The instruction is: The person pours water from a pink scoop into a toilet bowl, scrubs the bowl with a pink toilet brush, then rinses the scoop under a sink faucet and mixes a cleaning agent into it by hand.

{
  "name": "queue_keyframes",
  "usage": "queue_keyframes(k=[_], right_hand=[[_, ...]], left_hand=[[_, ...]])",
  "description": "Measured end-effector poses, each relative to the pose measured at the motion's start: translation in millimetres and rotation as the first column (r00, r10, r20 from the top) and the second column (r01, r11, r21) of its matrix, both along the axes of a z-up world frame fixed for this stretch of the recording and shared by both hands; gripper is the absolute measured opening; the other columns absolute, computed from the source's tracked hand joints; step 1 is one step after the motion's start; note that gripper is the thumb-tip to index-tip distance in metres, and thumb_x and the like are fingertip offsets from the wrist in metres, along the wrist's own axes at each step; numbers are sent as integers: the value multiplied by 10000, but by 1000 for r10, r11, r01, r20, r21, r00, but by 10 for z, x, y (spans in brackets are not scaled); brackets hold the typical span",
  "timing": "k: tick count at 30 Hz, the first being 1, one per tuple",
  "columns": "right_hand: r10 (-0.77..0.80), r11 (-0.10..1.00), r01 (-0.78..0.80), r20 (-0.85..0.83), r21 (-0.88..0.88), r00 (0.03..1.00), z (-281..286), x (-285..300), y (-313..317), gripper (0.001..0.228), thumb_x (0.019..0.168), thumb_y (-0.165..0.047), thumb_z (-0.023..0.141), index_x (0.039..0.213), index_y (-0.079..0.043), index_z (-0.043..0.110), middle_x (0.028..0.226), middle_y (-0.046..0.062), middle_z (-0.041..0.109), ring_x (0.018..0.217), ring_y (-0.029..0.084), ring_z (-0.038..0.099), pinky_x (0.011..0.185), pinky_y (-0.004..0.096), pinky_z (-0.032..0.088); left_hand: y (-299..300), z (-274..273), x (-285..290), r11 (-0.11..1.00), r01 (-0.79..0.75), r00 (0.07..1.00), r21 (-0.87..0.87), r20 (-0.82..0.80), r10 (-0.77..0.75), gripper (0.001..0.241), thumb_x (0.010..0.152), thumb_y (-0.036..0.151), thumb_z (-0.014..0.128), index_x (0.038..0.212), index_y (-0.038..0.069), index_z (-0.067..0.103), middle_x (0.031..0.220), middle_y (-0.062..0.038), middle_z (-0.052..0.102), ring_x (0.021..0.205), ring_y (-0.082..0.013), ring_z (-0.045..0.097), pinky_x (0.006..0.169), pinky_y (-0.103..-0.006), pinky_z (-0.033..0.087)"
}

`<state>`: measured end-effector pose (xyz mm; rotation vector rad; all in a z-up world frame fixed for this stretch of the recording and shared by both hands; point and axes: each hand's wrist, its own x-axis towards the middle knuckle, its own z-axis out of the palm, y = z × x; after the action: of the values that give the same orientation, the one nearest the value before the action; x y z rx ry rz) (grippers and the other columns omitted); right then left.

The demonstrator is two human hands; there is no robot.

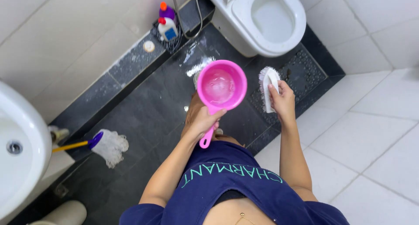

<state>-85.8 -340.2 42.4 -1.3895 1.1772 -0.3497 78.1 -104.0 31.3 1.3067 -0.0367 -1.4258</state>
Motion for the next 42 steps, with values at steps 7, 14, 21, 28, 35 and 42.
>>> queue_keyframes(k=[7, 14, 21, 28, 35, 42], right_hand=[[335, 889, -404, -296, -214, 895, 103, 1838, -1041, 457, 956, -53, 650, 1407, -106, 600, 765, 92, 675, 575, 90, 584, 547, 264, 484], [442, 895, -445, 158, -20, 883, -157, 4170, -2420, 612, 959, 63, 619, 1531, -118, 498, 848, 93, 671, 587, 128, 586, 512, 292, 477], [24, 988, -94, 487, 120, 873, -490, 6024, -3650, 792, 859, 218, 491, 1566, -82, 298, 1101, 179, 625, 669, 196, 648, 542, 342, 581], [-42, 999, 27, 559, 35, 828, -1113, 6501, -4239, 734, 852, 208, 492, 1514, -66, 332, 1030, 138, 583, 709, 184, 640, 567, 346, 617], [-60, 941, 154, 301, -301, 952, -945, 6123, -4017, 369, 931, -12, 707, 1255, -9, 529, 1072, 102, 655, 875, 192, 697, 753, 366, 623], [188, 748, -107, 56, -655, 981, -236, 4163, -2444, 169, 967, -162, 732, 1101, -60, 728, 1148, 116, 686, 959, 243, 680, 835, 371, 567]], left_hand=[[-444, -170, 1404, 998, -55, 998, 39, 44, 53, 252, 972, 194, 736, 937, -23, 613, 654, -15, 575, 456, -90, 556, 395, -232, 448], [-510, -164, 2436, 995, -94, 975, -41, -207, 83, 183, 978, 205, 672, 907, 68, 572, 613, 22, 506, 428, -66, 483, 374, -218, 385], [-544, -372, 2646, 992, -105, 985, 65, -133, 113, 245, 979, 181, 683, 854, 54, 516, 580, -2, 494, 403, -98, 471, 367, -256, 396], [-587, -419, 2911, 986, -55, 987, 156, -144, 77, 272, 984, 220, 696, 846, 33, 554, 577, -6, 508, 390, -93, 462, 355, -249, 379], [-1012, -202, 3069, 987, 28, 996, 161, -91, -13, 210, 968, 218, 688, 874, 62, 585, 542, -3, 498, 385, -89, 458, 359, -246, 381], [-1304, -386, 3102, 992, 44, 992, 117, -126, -29, 262, 996, 202, 679, 827, 34, 569, 539, 6, 466, 388, -84, 425, 352, -244, 351]])
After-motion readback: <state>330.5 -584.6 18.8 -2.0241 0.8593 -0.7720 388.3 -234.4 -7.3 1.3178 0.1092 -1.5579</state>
